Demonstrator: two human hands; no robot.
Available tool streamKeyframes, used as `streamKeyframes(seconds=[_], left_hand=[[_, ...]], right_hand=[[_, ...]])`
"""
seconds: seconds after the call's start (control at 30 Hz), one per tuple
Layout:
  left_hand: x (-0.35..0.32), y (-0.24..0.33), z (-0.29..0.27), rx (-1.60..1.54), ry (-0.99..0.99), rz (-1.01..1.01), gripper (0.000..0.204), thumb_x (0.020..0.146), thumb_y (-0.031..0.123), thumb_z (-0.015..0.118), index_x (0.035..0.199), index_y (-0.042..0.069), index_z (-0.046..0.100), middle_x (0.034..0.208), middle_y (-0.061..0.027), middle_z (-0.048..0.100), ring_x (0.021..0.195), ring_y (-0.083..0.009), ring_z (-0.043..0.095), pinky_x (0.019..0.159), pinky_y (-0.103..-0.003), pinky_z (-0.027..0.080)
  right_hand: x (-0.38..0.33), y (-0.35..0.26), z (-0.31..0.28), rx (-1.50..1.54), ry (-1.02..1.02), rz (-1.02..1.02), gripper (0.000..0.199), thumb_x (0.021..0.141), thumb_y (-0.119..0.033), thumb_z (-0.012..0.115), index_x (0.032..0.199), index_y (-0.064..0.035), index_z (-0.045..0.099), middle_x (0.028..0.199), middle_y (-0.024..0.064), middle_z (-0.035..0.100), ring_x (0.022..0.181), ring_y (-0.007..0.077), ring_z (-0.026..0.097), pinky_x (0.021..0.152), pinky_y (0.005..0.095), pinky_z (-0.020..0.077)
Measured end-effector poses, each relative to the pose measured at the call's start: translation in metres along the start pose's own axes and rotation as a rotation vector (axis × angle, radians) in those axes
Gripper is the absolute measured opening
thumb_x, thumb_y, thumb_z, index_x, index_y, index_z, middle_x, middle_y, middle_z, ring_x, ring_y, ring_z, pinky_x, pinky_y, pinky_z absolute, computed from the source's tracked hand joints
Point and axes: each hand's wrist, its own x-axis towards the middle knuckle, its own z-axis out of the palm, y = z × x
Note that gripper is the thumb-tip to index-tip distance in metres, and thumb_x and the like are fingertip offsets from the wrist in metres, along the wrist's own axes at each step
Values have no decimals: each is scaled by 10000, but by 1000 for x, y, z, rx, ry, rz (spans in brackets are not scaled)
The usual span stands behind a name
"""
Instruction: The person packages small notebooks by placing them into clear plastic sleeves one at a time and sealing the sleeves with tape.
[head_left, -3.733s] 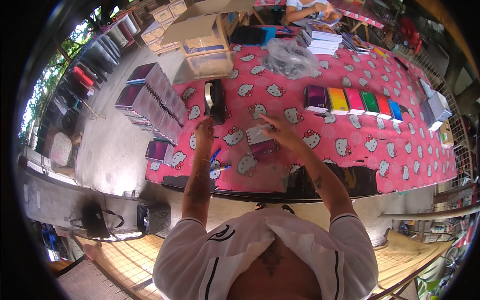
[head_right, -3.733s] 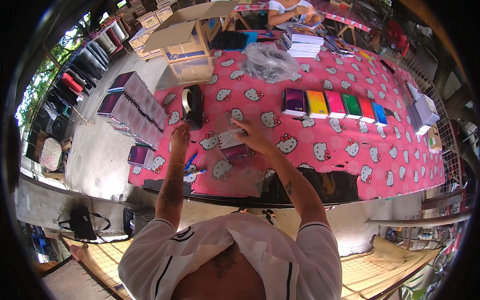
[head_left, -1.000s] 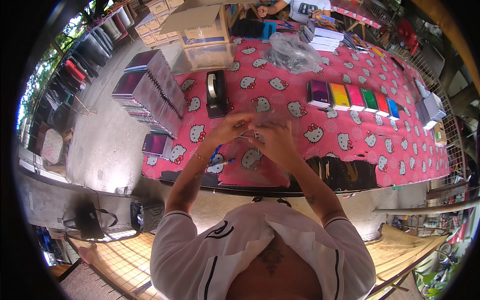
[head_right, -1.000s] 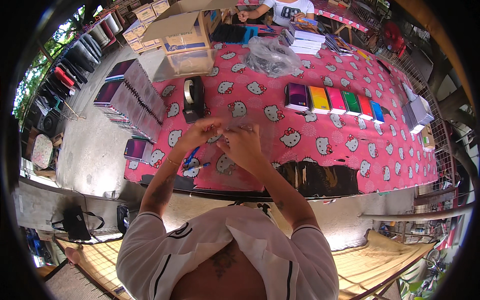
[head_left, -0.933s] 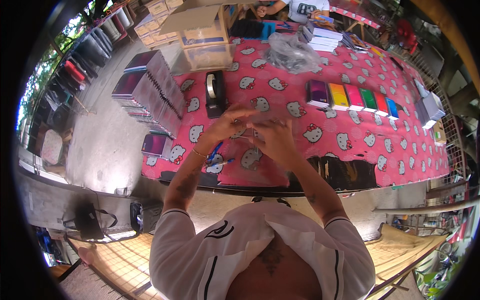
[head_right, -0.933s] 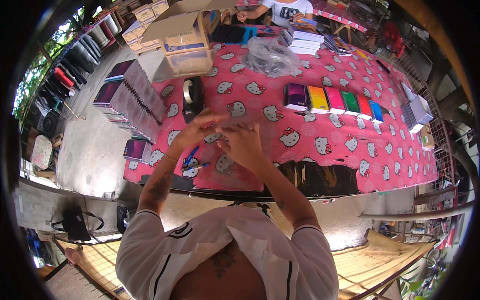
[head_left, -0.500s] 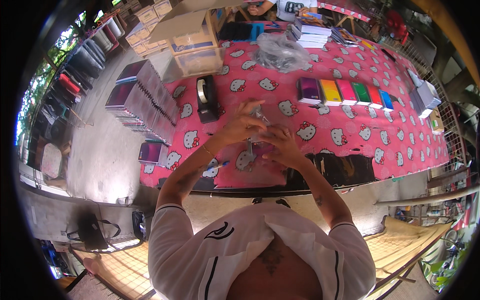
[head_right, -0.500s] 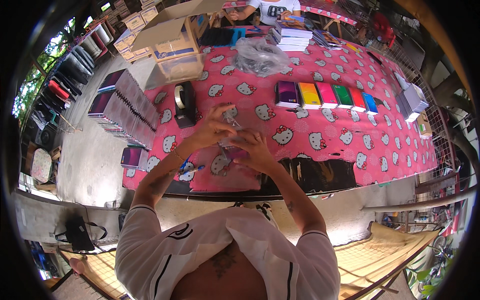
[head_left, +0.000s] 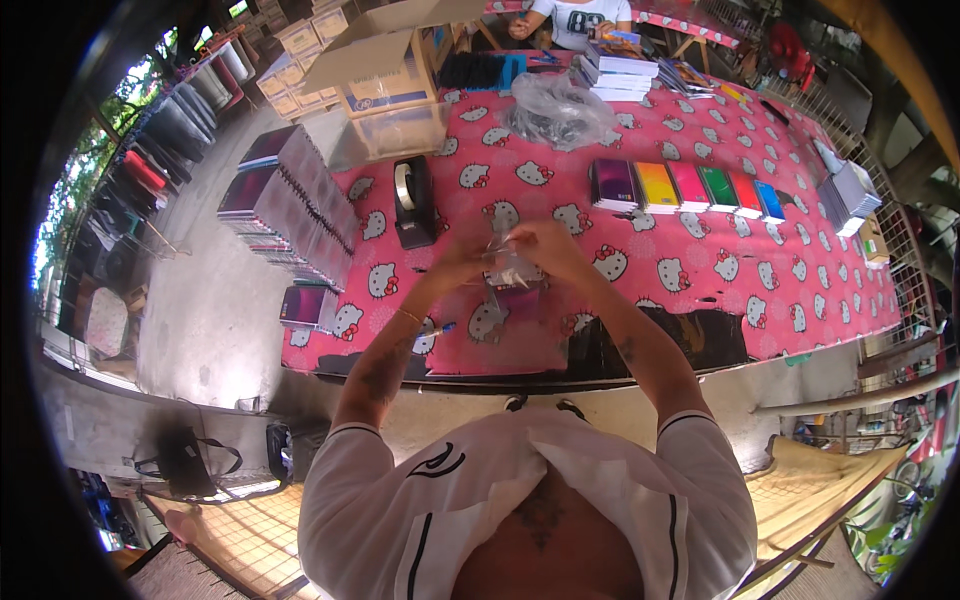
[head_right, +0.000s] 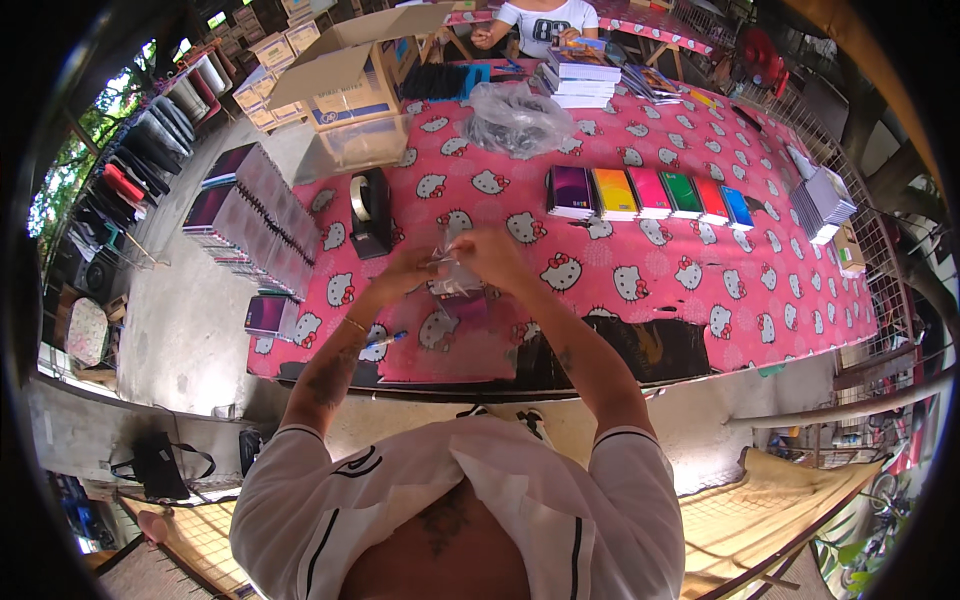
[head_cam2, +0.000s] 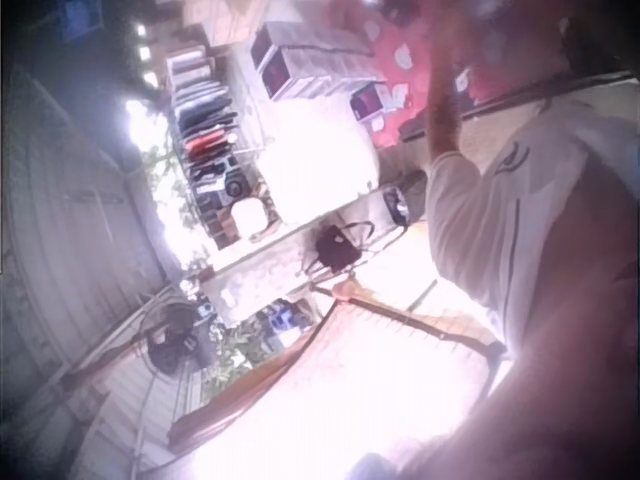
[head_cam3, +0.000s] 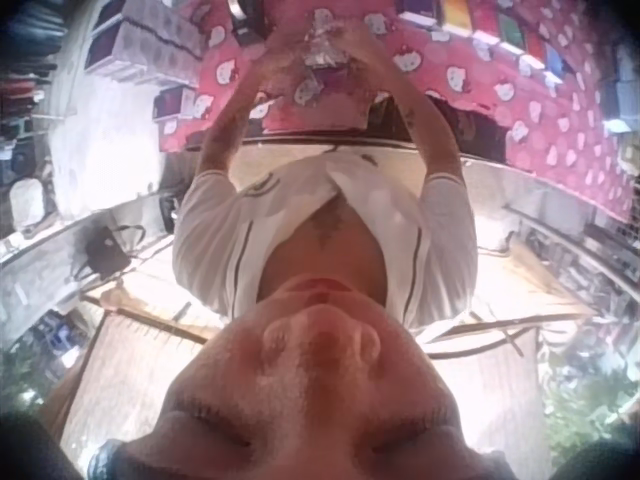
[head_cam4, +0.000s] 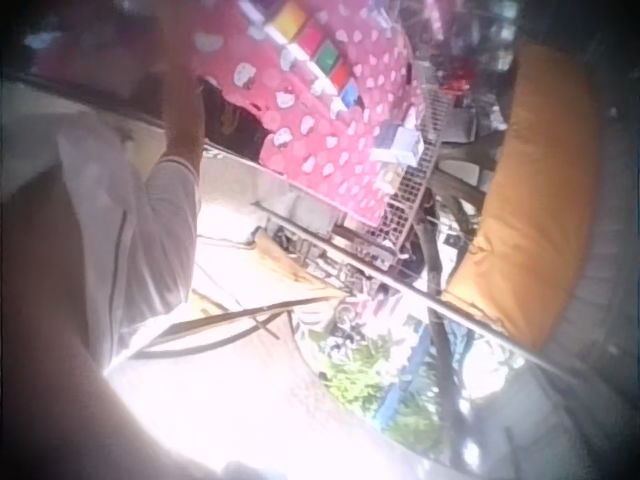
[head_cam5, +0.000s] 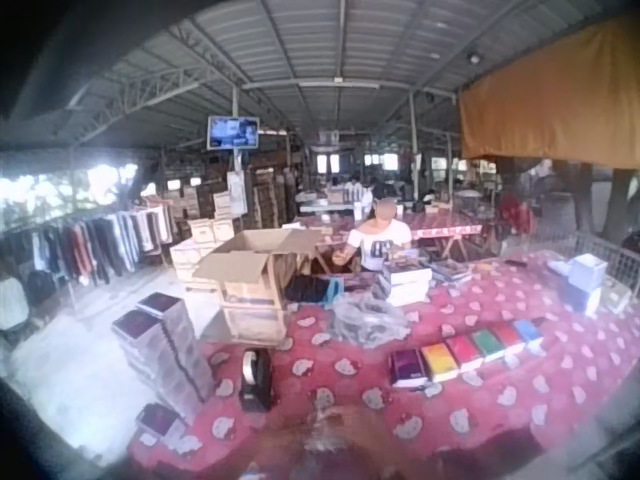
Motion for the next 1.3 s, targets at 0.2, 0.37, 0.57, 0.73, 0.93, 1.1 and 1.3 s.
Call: streamKeyframes(seconds=[0.2, 0.37, 0.57, 0.73, 0.93, 1.1, 1.3], left_hand=[[-11, 11, 25, 297, 52, 225, 527, 911, 217, 713, 1371, 26, 544, 1325, -99, 590, 1190, -182, 566, 995, -346, 467], [-51, 44, 49, 1231, 235, 671, 470, 821, 249, 773, 1218, 25, 657, 1348, -154, 572, 1243, -272, 547, 984, -401, 473], [-52, 36, 48, 940, 238, 455, 264, 826, 227, 737, 1042, 75, 723, 1142, -146, 664, 1034, -307, 647, 851, -433, 517], [-22, 57, 48, 926, 297, 330, 139, 759, 103, 767, 881, 55, 721, 785, -101, 692, 691, -289, 671, 645, -387, 537], [10, 33, 17, 531, 170, 112, 277, 819, 222, 770, 1002, 57, 642, 823, -88, 664, 706, -195, 645, 627, -327, 514], [19, -4, -27, 562, 555, 255, 370, 837, 299, 762, 1090, 61, 633, 894, -82, 668, 731, -190, 622, 656, -325, 509], [4, -40, -133, 246, 1097, -53, 233, 844, 219, 751, 1025, 83, 695, 699, 3, 603, 586, -123, 541, 591, -307, 479]], right_hand=[[-32, -10, -13, 8, 127, -350, 674, 740, -215, 829, 1339, -75, 553, 1282, 141, 607, 1243, 206, 539, 1087, 382, 381], [-58, 9, 13, -289, 162, -483, 658, 745, -209, 829, 1325, -71, 548, 1205, 150, 648, 1201, 282, 577, 1119, 448, 344], [-63, 4, 31, -58, 252, -350, 500, 807, -115, 746, 1262, -57, 546, 1008, 160, 682, 976, 330, 657, 1024, 474, 405], [-55, -11, 31, -214, 344, -306, 485, 814, -84, 725, 1259, -37, 538, 1047, 166, 642, 979, 293, 648, 853, 399, 505], [-23, 40, 19, 400, 43, -98, 488, 828, -101, 761, 1270, -33, 565, 1146, 109, 629, 997, 194, 625, 814, 340, 532], [-29, 32, 18, 493, 93, 45, 406, 836, -68, 753, 1216, -22, 615, 1099, 82, 653, 992, 136, 618, 836, 294, 525], [-23, 36, 36, 369, 204, -73, 294, 879, -92, 704, 1162, -40, 646, 1024, 69, 639, 919, 140, 619, 805, 297, 505]])
